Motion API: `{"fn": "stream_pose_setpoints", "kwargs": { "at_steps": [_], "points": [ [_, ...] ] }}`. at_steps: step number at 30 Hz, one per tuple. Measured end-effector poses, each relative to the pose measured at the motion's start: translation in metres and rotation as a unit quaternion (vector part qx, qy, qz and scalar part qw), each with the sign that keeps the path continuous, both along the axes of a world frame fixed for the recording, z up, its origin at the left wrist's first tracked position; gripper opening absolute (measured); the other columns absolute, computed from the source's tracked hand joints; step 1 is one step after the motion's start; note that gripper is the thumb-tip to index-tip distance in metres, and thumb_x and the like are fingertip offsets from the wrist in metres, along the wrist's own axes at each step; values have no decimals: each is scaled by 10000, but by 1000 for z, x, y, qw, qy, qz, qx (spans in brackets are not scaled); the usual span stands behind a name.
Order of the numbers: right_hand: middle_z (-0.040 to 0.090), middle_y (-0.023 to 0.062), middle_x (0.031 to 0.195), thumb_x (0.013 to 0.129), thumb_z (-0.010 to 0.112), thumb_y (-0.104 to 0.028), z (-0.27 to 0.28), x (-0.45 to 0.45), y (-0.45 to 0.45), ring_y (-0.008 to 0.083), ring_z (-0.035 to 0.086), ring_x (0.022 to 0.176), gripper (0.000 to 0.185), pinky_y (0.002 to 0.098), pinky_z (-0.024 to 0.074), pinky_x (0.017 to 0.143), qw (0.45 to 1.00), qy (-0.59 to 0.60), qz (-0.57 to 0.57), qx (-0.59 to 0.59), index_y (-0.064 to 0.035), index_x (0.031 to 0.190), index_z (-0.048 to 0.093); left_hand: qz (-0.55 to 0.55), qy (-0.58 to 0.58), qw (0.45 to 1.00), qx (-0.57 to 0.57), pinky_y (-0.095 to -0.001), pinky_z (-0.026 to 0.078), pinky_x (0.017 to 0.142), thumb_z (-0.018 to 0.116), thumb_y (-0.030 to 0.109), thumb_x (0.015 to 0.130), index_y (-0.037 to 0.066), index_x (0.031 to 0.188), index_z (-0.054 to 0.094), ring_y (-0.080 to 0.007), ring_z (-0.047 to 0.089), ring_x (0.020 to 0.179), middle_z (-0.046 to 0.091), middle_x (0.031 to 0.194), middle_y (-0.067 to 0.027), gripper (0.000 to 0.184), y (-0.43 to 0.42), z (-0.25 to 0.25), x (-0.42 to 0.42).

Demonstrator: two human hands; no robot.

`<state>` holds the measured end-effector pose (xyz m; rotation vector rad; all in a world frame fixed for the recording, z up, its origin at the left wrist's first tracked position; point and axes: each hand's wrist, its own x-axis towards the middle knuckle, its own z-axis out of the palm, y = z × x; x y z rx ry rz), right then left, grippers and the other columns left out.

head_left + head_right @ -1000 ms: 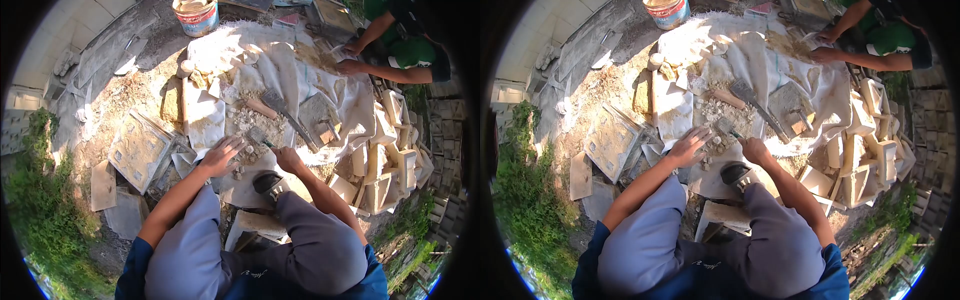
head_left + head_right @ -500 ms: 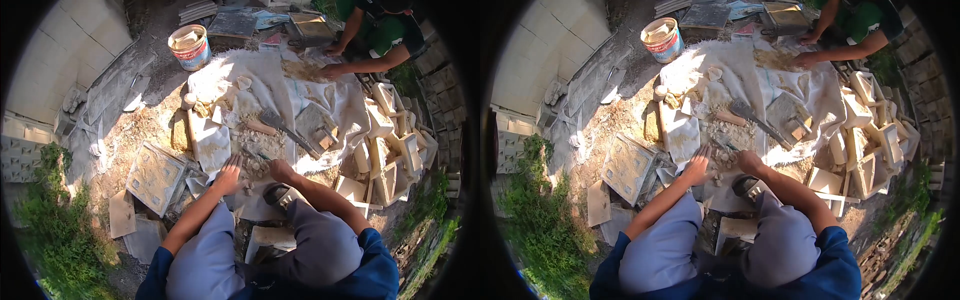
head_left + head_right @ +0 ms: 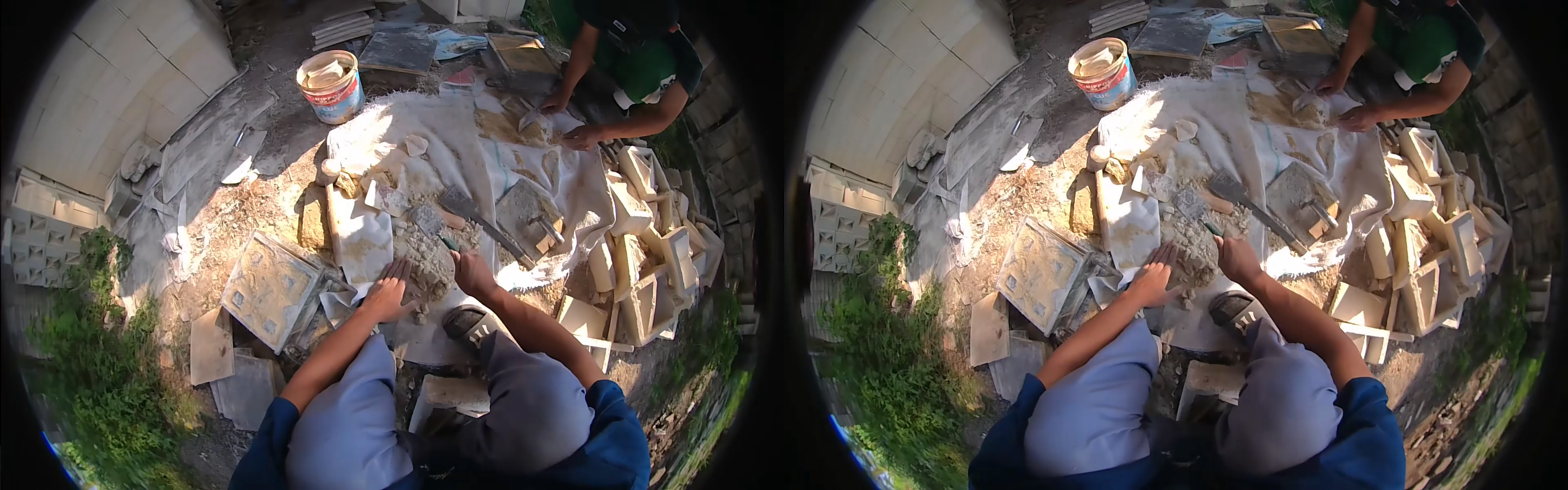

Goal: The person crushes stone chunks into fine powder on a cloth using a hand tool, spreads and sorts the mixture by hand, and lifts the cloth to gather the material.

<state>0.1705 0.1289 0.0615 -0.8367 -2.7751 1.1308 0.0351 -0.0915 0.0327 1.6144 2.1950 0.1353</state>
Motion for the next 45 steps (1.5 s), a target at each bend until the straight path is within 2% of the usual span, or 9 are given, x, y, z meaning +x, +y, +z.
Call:
{"fn": "stream_pose_setpoints", "kwargs": {
  "at_steps": [6, 15, 18, 21, 30, 34, 37, 38, 45],
  "points": [
    [603, 375, 772, 1035, 477, -309, -21, 4, 8, 553, 615, 782, 477, 602, 471, 672, 995, -86, 39, -10, 61, 782, 641, 26, -14, 1000, 9, -429, 91, 1259, 544, 601, 906, -100, 1545, 102, -345, 108, 1536, 146, 1630, -261, 1046, -3, 0, 4],
    [538, 304, 590, 1045, 458, -272, 13, -24, -5, 547, 540, 591, 398, 619, 415, 584, 985, 170, -8, 22, 43, 812, 525, 46, -13, 997, 59, -430, 96, 1261, 589, 566, 872, -105, 1541, 112, -341, 121, 1534, 154, 1628, -259, 1061, -2, 2, 0],
    [566, 318, 628, 1044, 464, -286, -31, -2, 0, 541, 580, 649, 446, 605, 439, 607, 987, 151, 42, 35, 54, 772, 562, 36, 8, 998, 60, -432, 106, 1259, 580, 559, 883, -109, 1540, 114, -351, 143, 1528, 165, 1621, -271, 1046, -3, -7, -1],
    [569, 344, 685, 1034, 489, -255, -39, 1, 9, 540, 589, 681, 408, 588, 427, 598, 994, -92, 50, 10, 60, 806, 610, 50, -1, 996, 71, -430, 117, 1257, 573, 554, 895, -108, 1541, 110, -363, 163, 1522, 178, 1615, -279, 1035, 0, -5, -4],
    [582, 315, 712, 1048, 451, -270, 24, 10, 2, 532, 573, 729, 353, 608, 425, 630, 994, 106, -13, -24, 49, 948, 561, 50, -22, 997, 60, -425, 112, 1255, 553, 572, 909, -115, 1537, 109, -368, 145, 1527, 175, 1615, -285, 1031, -3, 5, -1],
    [611, 301, 726, 1062, 397, -293, -111, 47, 17, 525, 597, 697, 410, 612, 475, 666, 985, -59, 142, 74, 55, 1002, 606, 42, -7, 995, 88, -427, 107, 1255, 550, 573, 907, -116, 1536, 114, -361, 130, 1531, 157, 1621, -282, 1030, -3, -4, -3],
    [620, 318, 777, 1067, 379, -311, -43, 9, 20, 511, 620, 748, 465, 598, 485, 683, 982, -147, 114, 13, 62, 980, 643, 42, -14, 995, 85, -433, 109, 1254, 555, 565, 906, -118, 1534, 119, -361, 131, 1531, 160, 1620, -282, 1025, 0, -2, -5],
    [647, 366, 836, 1046, 432, -352, -33, 0, 22, 539, 645, 858, 572, 596, 497, 808, 988, -136, 71, -11, 95, 785, 675, 45, -19, 996, 79, -436, 114, 1254, 562, 558, 905, -120, 1533, 122, -363, 135, 1529, 167, 1618, -283, 1023, -3, -4, -1],
    [613, 352, 739, 1040, 462, -321, 36, 3, 8, 560, 595, 751, 386, 608, 458, 678, 997, 71, -5, -28, 46, 980, 566, 45, -27, 996, 70, -448, 132, 1248, 581, 546, 904, -135, 1523, 125, -392, 166, 1515, 185, 1600, -307, 1027, -2, 8, -2]
  ]
}}
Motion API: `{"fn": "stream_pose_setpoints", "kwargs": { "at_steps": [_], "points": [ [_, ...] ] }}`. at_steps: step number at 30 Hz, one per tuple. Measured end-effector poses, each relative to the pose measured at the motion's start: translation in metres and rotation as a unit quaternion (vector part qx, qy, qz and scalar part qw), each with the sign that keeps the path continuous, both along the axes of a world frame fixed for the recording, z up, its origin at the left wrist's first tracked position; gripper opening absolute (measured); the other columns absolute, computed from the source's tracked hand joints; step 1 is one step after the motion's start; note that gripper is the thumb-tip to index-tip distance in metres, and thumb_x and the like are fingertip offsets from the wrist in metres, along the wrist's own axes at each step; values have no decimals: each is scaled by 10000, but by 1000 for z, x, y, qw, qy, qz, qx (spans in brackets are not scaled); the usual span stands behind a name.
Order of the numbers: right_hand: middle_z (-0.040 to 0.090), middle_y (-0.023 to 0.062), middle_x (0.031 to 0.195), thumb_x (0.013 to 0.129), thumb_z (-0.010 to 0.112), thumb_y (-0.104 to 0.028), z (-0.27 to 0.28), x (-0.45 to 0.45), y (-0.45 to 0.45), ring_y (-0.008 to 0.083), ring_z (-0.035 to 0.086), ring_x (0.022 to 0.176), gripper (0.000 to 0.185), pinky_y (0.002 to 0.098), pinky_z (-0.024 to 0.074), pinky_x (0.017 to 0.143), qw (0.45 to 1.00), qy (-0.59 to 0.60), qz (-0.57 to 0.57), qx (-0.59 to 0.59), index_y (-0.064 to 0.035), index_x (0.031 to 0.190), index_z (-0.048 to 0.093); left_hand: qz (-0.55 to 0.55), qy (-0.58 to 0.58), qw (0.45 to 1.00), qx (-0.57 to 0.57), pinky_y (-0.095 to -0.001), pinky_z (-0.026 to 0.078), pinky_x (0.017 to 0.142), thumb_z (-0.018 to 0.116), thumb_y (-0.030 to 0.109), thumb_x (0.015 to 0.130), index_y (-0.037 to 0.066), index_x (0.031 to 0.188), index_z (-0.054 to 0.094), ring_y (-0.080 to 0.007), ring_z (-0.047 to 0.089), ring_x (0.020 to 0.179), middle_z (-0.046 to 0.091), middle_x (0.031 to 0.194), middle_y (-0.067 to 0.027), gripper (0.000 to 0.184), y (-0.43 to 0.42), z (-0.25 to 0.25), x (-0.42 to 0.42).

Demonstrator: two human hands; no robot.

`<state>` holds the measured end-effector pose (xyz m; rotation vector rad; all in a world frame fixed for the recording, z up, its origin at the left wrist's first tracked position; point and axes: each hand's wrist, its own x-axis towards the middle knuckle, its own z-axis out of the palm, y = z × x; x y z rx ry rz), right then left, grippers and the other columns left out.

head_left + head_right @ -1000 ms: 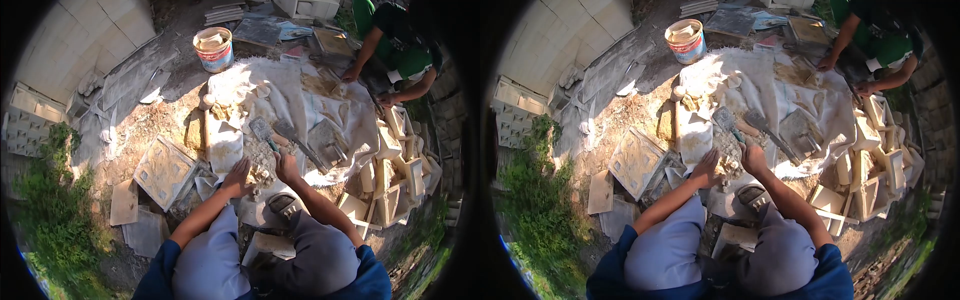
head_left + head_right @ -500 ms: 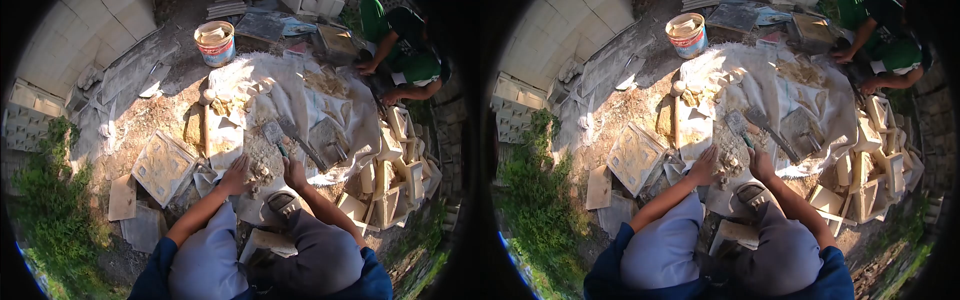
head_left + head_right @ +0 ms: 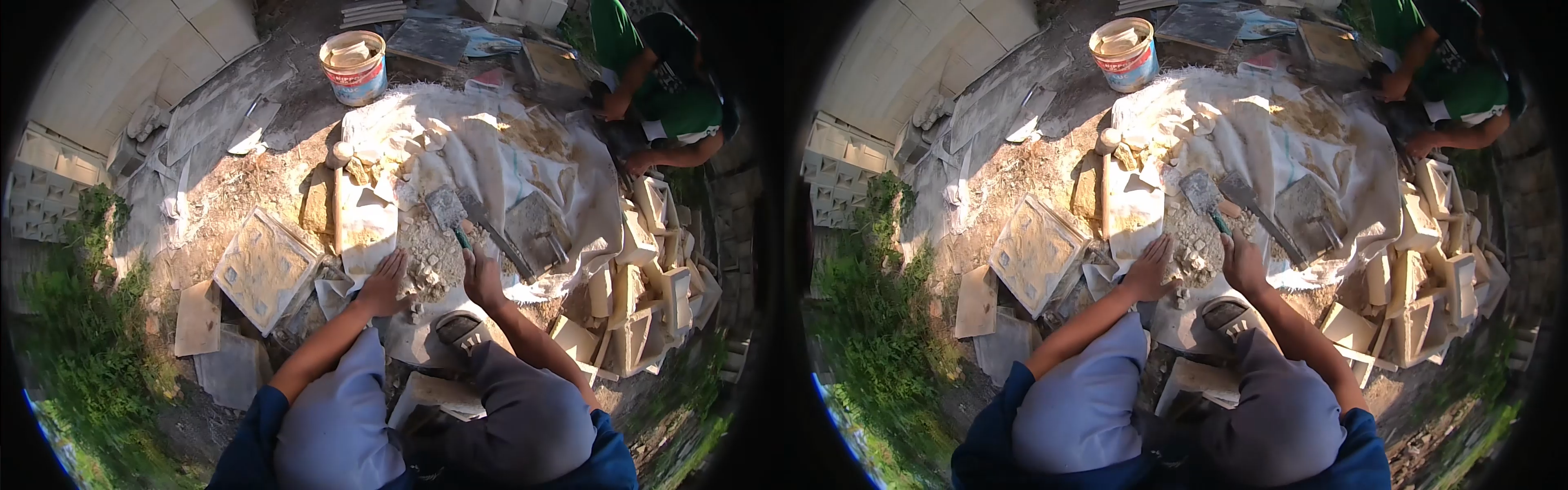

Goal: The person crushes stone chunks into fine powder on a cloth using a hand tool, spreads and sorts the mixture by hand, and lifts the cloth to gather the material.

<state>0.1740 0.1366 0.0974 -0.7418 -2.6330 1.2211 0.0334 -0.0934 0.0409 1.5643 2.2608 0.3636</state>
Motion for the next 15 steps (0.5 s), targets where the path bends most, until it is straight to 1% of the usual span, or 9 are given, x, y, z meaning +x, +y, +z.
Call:
{"fn": "stream_pose_setpoints", "kwargs": {
  "at_steps": [2, 4, 6, 8, 9, 10, 12, 13, 15],
  "points": [
    [609, 354, 730, 1041, 461, -304, -33, 22, -5, 552, 603, 745, 356, 609, 463, 669, 999, -29, 4, 15, 39, 1000, 545, -1, 10, 1000, 8, -447, 133, 1248, 569, 552, 910, -133, 1524, 123, -389, 167, 1515, 181, 1603, -303, 1022, -3, -8, 0],
    [631, 350, 750, 1051, 409, -360, -61, 25, 2, 529, 644, 804, 507, 619, 495, 757, 970, -206, 114, 55, 76, 940, 643, -1, 21, 1000, 21, -446, 134, 1248, 556, 558, 917, -131, 1526, 121, -387, 168, 1516, 177, 1606, -300, 1017, 0, -13, 0],
    [594, 344, 675, 1053, 403, -379, -79, 26, -1, 552, 616, 710, 548, 626, 479, 718, 981, -163, 77, 75, 77, 876, 651, -9, 40, 999, 12, -444, 134, 1248, 531, 578, 925, -119, 1533, 115, -378, 169, 1517, 169, 1612, -291, 1015, -3, -14, 0],
    [583, 353, 676, 1053, 416, -372, -62, 6, 12, 547, 622, 748, 582, 613, 483, 716, 978, -167, 120, 35, 78, 756, 636, -6, 37, 999, 10, -443, 135, 1247, 523, 585, 928, -118, 1534, 119, -378, 170, 1517, 175, 1610, -292, 1012, 1, -11, -4],
    [572, 357, 686, 1051, 432, -354, -55, 0, 12, 544, 612, 764, 587, 593, 483, 703, 983, -161, 90, 21, 82, 708, 624, -5, 23, 1000, 3, -442, 136, 1247, 516, 592, 930, -116, 1535, 122, -377, 171, 1517, 181, 1609, -293, 1010, -3, -10, 1],
    [604, 364, 750, 1035, 485, -355, -35, -5, 11, 531, 622, 773, 527, 586, 484, 693, 989, -128, 69, 21, 64, 756, 642, -1, 14, 1000, 1, -442, 138, 1246, 508, 599, 933, -114, 1535, 126, -377, 172, 1517, 186, 1607, -294, 1009, -1, -10, 1],
    [601, 364, 744, 1036, 483, -329, -9, -12, 2, 533, 611, 739, 495, 590, 470, 665, 999, -35, 6, 18, 79, 789, 617, -3, 18, 1000, 9, -442, 141, 1246, 506, 613, 930, -113, 1536, 128, -373, 174, 1517, 185, 1608, -291, 1018, -1, -10, -1],
    [601, 364, 744, 1036, 483, -329, 0, -11, -3, 533, 611, 739, 495, 590, 470, 665, 999, -36, 9, 17, 79, 789, 617, -7, 25, 1000, -5, -440, 141, 1247, 510, 614, 928, -111, 1537, 126, -371, 170, 1519, 181, 1611, -288, 1022, -1, -8, -1],
    [596, 368, 739, 1036, 477, -336, 14, -8, -9, 551, 601, 762, 462, 592, 465, 676, 999, 14, -38, -11, 79, 885, 613, -6, 30, 999, -17, -438, 140, 1247, 513, 615, 926, -109, 1539, 124, -369, 167, 1520, 178, 1613, -285, 1025, -1, -8, 0]
  ]
}}
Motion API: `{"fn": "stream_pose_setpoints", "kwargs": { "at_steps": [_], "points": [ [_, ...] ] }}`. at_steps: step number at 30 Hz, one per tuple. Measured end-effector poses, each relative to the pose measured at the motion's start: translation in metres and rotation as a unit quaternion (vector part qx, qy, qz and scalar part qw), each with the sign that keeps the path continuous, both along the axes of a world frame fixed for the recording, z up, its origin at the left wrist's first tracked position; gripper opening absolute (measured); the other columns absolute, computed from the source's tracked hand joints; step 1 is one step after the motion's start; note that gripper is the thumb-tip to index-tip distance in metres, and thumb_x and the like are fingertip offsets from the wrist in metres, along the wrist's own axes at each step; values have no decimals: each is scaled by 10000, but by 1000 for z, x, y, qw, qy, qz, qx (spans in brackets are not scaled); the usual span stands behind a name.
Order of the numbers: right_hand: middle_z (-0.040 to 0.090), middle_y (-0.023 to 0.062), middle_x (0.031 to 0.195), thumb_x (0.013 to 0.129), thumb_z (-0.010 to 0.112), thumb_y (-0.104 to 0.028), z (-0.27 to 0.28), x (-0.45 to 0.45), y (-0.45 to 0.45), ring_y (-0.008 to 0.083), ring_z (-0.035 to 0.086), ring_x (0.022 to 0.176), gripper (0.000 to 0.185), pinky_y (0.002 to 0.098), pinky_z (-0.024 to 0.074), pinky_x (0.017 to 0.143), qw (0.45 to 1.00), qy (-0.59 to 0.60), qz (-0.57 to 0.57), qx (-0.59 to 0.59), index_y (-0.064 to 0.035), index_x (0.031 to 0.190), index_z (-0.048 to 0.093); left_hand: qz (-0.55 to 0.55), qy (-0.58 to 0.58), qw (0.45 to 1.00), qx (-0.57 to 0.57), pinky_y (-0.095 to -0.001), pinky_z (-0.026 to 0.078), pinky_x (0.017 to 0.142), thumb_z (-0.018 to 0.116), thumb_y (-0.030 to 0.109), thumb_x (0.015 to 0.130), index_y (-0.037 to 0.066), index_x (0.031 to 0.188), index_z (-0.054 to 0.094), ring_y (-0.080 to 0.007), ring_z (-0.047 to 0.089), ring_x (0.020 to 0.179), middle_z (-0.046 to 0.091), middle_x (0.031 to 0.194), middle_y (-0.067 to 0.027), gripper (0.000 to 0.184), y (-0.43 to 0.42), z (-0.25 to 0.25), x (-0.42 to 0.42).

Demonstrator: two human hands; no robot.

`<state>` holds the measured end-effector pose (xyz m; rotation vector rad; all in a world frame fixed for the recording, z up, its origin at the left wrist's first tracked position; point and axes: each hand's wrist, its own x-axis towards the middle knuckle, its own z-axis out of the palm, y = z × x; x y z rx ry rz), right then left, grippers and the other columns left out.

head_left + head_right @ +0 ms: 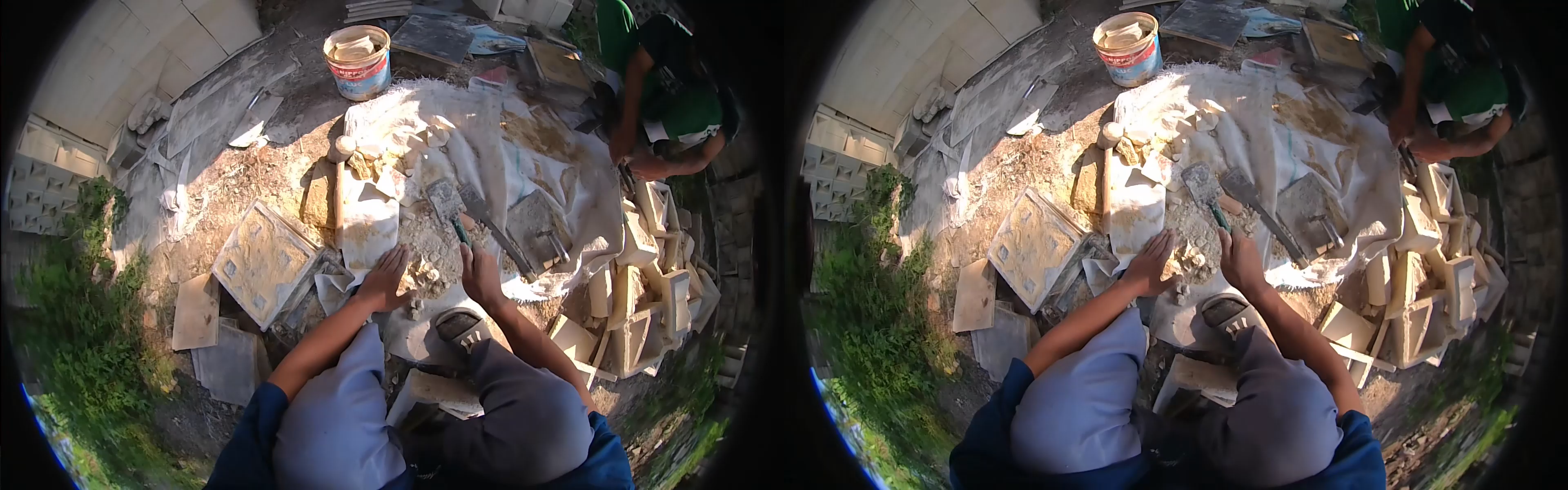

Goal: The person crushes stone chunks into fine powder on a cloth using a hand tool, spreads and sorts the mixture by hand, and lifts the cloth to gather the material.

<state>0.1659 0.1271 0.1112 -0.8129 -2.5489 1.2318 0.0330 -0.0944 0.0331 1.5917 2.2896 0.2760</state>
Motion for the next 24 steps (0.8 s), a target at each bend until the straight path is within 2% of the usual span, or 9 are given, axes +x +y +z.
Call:
{"fn": "stream_pose_setpoints", "kwargs": {
  "at_steps": [3, 5, 10, 13, 17, 19, 21, 23, 24],
  "points": [
    [579, 370, 734, 1026, 503, -321, -70, 40, 2, 553, 591, 807, 432, 603, 444, 710, 996, -83, 36, -6, 71, 863, 581, -1, -17, 1000, 25, -431, 131, 1251, 534, 601, 920, -109, 1539, 120, -366, 155, 1524, 174, 1617, -277, 1029, -3, -3, 0],
    [599, 378, 743, 1028, 475, -350, -99, 48, 8, 559, 611, 810, 478, 605, 468, 745, 959, -243, 139, 32, 85, 898, 623, 6, -10, 1000, 5, -425, 121, 1255, 558, 583, 913, -108, 1540, 119, -360, 146, 1527, 170, 1621, -270, 1031, -1, -3, 1],
    [611, 392, 814, 1034, 461, -369, -63, 10, 21, 537, 626, 859, 578, 598, 483, 763, 966, -220, 135, 23, 80, 725, 654, 15, -16, 1000, 17, -414, 105, 1259, 569, 576, 908, -104, 1541, 124, -352, 133, 1530, 162, 1624, -267, 1031, 0, -7, 0],
    [581, 361, 738, 1045, 474, -277, -25, 5, 12, 567, 573, 764, 414, 600, 437, 665, 997, -48, 55, 14, 62, 832, 580, 10, -29, 999, 21, -415, 104, 1259, 581, 571, 904, -106, 1539, 131, -355, 140, 1528, 171, 1620, -269, 1032, -1, -4, -1],
    [544, 346, 665, 1046, 473, -238, -34, 33, 4, 557, 552, 701, 291, 595, 390, 580, 998, 10, 44, 34, 39, 959, 495, 10, -39, 999, 29, -423, 114, 1256, 588, 562, 903, -106, 1538, 142, -357, 146, 1526, 173, 1622, -261, 1024, -3, -6, -2],
    [548, 329, 640, 1037, 493, -223, -76, 62, 5, 529, 571, 680, 311, 596, 370, 534, 988, -16, 108, 106, 40, 874, 522, 14, -32, 999, 20, -427, 120, 1254, 588, 557, 904, -105, 1538, 145, -357, 148, 1526, 173, 1624, -258, 1018, -4, -4, -1],
    [587, 342, 684, 1032, 500, -222, -142, 80, 20, 500, 618, 727, 369, 589, 416, 552, 878, -6, 315, 360, 53, 789, 544, 15, -24, 999, 17, -430, 127, 1252, 588, 552, 905, -104, 1538, 147, -358, 150, 1526, 173, 1625, -255, 1013, 2, -3, 4],
    [643, 352, 834, 1049, 451, -301, -87, 45, 16, 521, 628, 817, 500, 592, 460, 699, 964, -216, 148, 53, 59, 738, 604, 15, -32, 999, 15, -437, 138, 1249, 589, 544, 905, -107, 1534, 159, -366, 157, 1523, 183, 1618, -266, 1002, 1, 0, 0],
    [639, 345, 827, 1051, 443, -315, -73, 35, 24, 530, 615, 814, 506, 601, 451, 706, 969, -197, 147, 31, 58, 753, 610, 13, -21, 1000, 20, -440, 138, 1249, 590, 541, 907, -111, 1531, 160, -370, 162, 1521, 188, 1612, -278, 1000, 0, 0, 0]
  ]
}}
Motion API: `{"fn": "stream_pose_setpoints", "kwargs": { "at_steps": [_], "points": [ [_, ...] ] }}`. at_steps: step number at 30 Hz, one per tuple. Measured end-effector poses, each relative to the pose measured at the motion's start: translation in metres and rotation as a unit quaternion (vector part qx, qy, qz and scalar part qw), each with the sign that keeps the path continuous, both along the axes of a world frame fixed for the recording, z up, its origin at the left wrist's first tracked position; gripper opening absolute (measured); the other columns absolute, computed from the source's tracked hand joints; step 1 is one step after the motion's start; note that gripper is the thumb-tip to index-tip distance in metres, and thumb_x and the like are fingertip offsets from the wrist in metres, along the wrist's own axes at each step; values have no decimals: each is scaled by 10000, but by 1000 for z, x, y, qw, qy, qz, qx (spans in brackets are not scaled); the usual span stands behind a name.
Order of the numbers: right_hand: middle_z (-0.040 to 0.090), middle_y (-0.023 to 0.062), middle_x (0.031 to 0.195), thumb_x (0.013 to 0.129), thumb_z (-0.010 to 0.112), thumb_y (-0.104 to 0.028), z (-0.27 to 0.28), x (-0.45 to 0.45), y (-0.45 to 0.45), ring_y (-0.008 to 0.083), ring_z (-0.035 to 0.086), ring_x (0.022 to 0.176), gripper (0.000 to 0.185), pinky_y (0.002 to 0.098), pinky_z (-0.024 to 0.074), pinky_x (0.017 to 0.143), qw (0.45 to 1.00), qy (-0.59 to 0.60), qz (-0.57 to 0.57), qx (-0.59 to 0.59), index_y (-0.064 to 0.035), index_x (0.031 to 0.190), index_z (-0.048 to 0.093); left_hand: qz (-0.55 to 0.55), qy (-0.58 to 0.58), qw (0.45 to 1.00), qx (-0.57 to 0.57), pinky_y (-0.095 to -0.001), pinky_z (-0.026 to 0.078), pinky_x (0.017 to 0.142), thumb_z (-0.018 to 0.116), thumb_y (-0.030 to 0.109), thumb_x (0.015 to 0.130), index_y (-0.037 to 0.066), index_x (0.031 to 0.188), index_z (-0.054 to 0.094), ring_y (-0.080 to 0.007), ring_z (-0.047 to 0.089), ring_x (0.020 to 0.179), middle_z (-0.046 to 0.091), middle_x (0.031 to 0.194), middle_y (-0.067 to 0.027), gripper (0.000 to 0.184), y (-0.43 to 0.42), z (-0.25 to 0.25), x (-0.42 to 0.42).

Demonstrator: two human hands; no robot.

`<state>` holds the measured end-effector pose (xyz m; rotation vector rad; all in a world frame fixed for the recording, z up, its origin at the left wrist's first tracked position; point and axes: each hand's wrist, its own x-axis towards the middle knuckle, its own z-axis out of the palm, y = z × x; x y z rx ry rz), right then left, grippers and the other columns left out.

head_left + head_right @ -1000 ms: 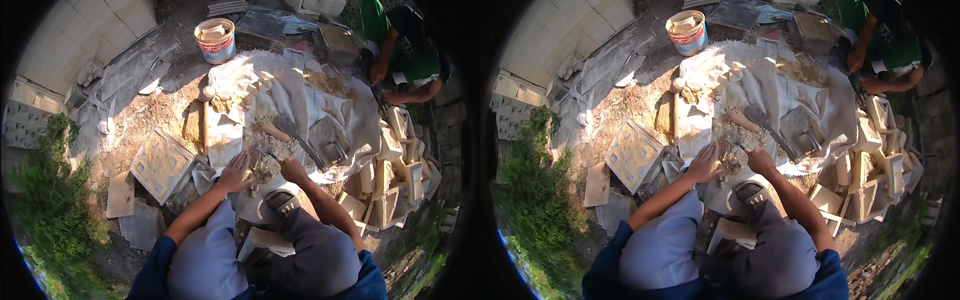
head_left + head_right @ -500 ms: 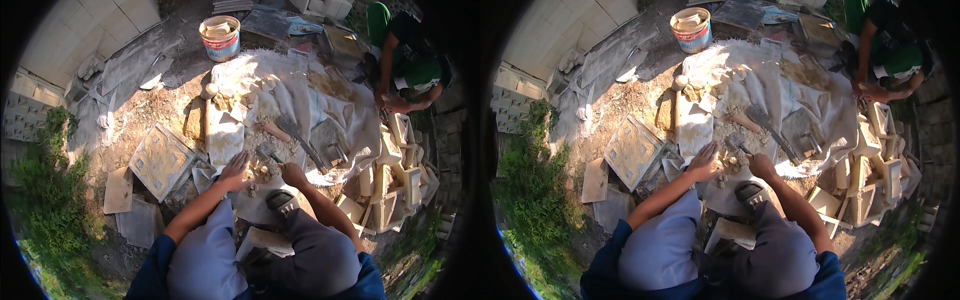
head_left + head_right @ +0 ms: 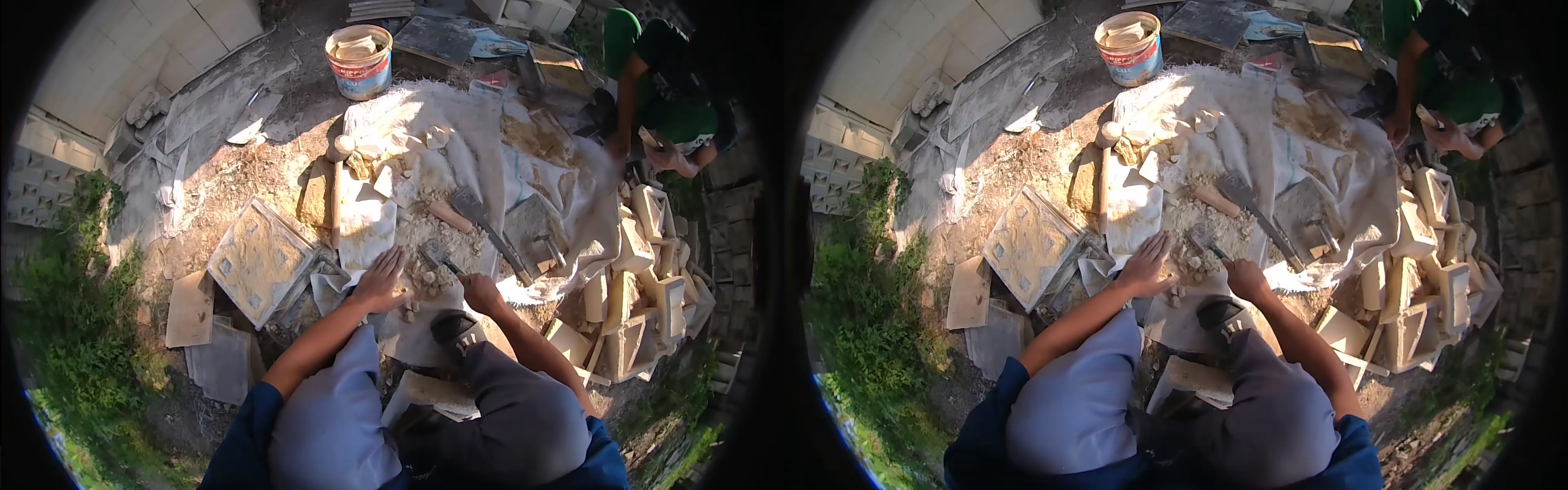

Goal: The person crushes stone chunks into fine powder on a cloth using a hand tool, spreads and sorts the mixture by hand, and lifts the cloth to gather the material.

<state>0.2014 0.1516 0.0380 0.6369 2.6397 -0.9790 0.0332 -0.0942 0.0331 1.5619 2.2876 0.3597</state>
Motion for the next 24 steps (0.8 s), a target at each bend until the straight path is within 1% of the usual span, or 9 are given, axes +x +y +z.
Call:
{"fn": "stream_pose_setpoints", "kwargs": {
  "at_steps": [5, 6, 9, 11, 13, 15, 17, 22, 24],
  "points": [
    [580, 346, 743, 1051, 460, -273, 71, -11, -6, 547, 580, 776, 407, 593, 404, 656, 985, 129, -103, -47, 60, 855, 586, -14, 24, 1000, -6, -431, 127, 1252, 580, 564, 896, -102, 1536, 160, -358, 161, 1524, 194, 1618, -264, 1015, -3, -10, -2],
    [540, 281, 644, 1052, 474, -305, 63, -8, -7, 506, 517, 602, 428, 539, 379, 560, 974, 188, -120, -40, 54, 839, 571, -14, 15, 1000, -1, -434, 132, 1251, 583, 560, 893, -104, 1536, 160, -362, 165, 1522, 194, 1617, -266, 1016, -3, -7, -1],
    [540, 263, 634, 1041, 498, -245, 39, 15, -18, 488, 515, 572, 338, 537, 379, 522, 962, 247, -120, -7, 53, 896, 564, -12, 15, 1000, 13, -435, 139, 1250, 591, 553, 888, -107, 1535, 158, -363, 170, 1520, 193, 1616, -268, 1021, -2, -6, -1],
    [601, 281, 703, 1030, 498, -231, -45, 55, -3, 480, 556, 574, 322, 565, 448, 512, 976, 107, 134, 136, 81, 1021, 582, -8, 21, 999, 23, -435, 141, 1249, 596, 550, 885, -107, 1535, 157, -360, 172, 1520, 192, 1616, -269, 1023, -1, -5, -1],
    [646, 332, 839, 1034, 493, -310, -47, 48, -8, 504, 610, 651, 413, 586, 483, 592, 987, 71, 100, 103, 79, 975, 620, 1, 7, 1000, 2, -435, 144, 1249, 605, 547, 882, -103, 1536, 164, -357, 186, 1517, 208, 1612, -268, 1022, 0, -5, 0],
    [654, 331, 845, 1036, 478, -360, 2, 13, -2, 531, 627, 734, 490, 599, 476, 670, 998, -42, -17, 34, 60, 842, 641, 2, 20, 1000, 7, -435, 145, 1249, 605, 548, 881, -99, 1537, 169, -356, 195, 1515, 219, 1609, -266, 1020, 5, -4, -5],
    [612, 358, 757, 1048, 452, -352, 31, -3, -3, 544, 607, 778, 553, 601, 455, 696, 995, 74, -58, -10, 64, 730, 633, -2, 22, 1000, 3, -435, 145, 1249, 606, 550, 880, -95, 1538, 174, -355, 204, 1513, 230, 1605, -265, 1018, 0, -7, 2],
    [561, 334, 679, 1042, 474, -265, 67, 2, -16, 559, 563, 725, 354, 585, 380, 581, 971, 187, -138, -63, 55, 927, 575, -6, 1, 1000, 2, -429, 128, 1252, 588, 563, 892, -90, 1547, 128, -344, 160, 1527, 173, 1628, -253, 1033, -2, -2, 0],
    [586, 319, 684, 1023, 490, -250, 46, 26, -20, 543, 598, 739, 304, 582, 441, 613, 986, 119, -115, -35, 48, 1005, 548, -3, -2, 1000, -10, -430, 123, 1252, 580, 564, 897, -90, 1549, 118, -344, 146, 1530, 157, 1633, -251, 1032, -3, -1, 0]
  ]
}}
